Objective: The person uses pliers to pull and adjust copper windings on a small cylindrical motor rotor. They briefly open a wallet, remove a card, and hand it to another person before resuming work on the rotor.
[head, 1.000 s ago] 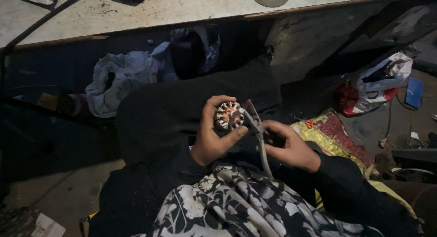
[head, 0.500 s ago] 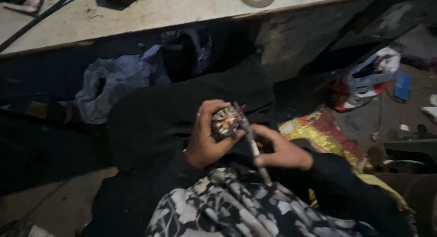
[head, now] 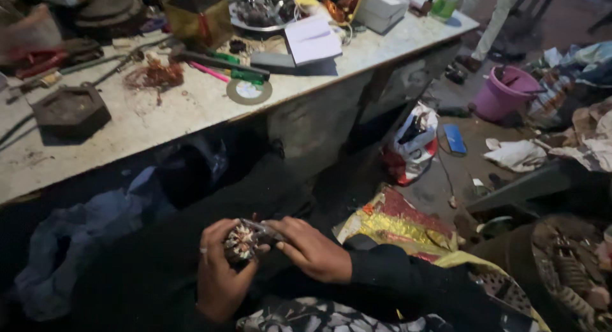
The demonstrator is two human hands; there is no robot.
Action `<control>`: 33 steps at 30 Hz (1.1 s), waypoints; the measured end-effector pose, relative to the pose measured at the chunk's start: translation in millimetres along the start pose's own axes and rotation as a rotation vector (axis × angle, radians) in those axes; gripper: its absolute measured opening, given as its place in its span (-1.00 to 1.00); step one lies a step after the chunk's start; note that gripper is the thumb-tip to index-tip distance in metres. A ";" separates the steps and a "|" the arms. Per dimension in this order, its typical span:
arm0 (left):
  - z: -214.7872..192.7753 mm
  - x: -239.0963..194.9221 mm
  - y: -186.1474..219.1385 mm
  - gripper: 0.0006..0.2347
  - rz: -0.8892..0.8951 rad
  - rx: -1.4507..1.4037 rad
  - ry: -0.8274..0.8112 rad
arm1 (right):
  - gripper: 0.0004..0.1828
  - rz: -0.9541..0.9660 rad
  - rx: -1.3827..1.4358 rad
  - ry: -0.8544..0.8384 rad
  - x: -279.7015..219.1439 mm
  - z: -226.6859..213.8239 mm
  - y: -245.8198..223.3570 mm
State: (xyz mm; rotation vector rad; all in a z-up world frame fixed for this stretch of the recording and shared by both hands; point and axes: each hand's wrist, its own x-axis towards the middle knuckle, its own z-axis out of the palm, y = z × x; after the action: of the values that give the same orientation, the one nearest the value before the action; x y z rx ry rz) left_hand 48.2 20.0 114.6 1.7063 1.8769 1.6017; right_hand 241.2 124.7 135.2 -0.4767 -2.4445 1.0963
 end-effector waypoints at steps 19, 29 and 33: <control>10.2 -2.1 -13.9 -0.42 -0.025 -0.174 0.132 | -0.70 0.252 0.586 -0.210 -2.1 33.3 50.9; 16.5 -14.3 -33.2 -0.51 -0.434 -0.862 -0.042 | -0.79 0.552 1.472 -0.437 -12.3 27.0 26.7; 19.0 -9.8 -34.3 -0.54 -0.588 -0.926 -0.032 | -0.80 0.639 1.506 -0.406 -8.7 27.8 27.6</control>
State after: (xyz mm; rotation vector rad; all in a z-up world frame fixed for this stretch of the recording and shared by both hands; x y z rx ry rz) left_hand 43.0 30.6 76.0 0.7029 1.1170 1.7179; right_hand 238.5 120.8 95.3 -0.4838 -0.9867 2.9782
